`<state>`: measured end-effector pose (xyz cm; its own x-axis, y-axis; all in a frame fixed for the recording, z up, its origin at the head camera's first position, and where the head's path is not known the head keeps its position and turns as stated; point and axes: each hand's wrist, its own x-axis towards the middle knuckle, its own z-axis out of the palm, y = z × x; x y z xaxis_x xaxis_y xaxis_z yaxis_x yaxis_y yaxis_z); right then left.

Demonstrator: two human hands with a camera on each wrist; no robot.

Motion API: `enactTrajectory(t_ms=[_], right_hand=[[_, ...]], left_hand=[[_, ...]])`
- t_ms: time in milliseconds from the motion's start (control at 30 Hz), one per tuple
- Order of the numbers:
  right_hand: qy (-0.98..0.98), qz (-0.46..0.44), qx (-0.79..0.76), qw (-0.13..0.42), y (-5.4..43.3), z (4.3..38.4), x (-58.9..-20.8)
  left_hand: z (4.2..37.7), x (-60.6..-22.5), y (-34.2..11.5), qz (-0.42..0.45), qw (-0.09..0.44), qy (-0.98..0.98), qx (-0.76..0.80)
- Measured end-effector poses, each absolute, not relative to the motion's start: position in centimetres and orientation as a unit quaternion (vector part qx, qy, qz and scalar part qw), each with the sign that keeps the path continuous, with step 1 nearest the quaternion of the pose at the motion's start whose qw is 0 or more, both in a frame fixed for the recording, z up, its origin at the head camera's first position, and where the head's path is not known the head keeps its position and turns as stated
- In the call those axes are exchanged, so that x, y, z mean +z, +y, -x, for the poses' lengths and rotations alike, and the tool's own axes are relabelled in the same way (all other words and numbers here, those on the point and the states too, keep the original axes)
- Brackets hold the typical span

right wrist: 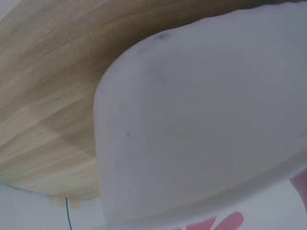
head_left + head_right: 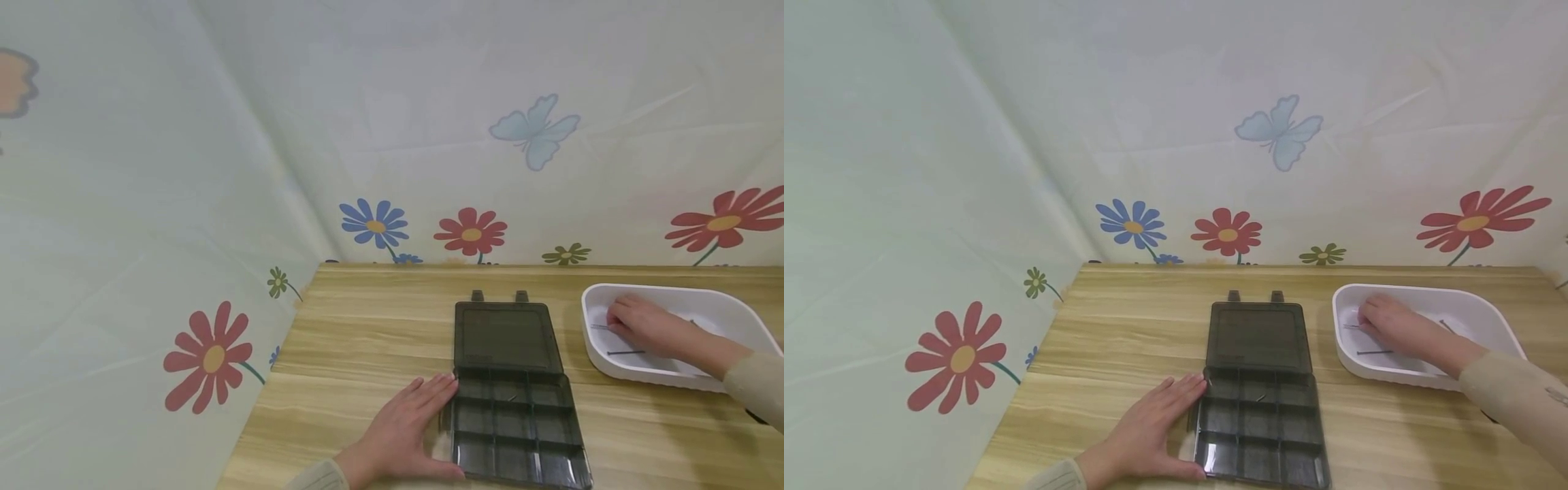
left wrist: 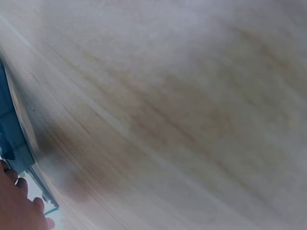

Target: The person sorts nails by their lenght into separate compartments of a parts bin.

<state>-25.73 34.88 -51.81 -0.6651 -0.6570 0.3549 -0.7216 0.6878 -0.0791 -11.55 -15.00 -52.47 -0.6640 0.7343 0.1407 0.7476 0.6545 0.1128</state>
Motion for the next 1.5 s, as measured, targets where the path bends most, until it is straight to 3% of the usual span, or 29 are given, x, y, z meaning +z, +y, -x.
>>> enactTrajectory(t_ms=[433,667,933,1500], right_hand=[[-0.906,-0.365,0.123,0.173,32.9,23.9,-46.3],[-0.872,-0.42,0.131,0.216,30.0,22.3,-44.5],[-0.804,-0.504,0.162,0.273,26.3,20.5,-45.1],[-0.794,-0.55,0.128,0.226,23.7,18.1,-48.7]], left_hand=[[11.4,-52.4,-15.0,0.407,0.045,-0.909,-0.079],[11.4,-52.5,-15.1,0.406,0.043,-0.909,-0.078],[11.6,-52.7,-15.0,0.409,0.051,-0.908,-0.076],[11.6,-52.6,-14.9,0.411,0.048,-0.908,-0.074]])
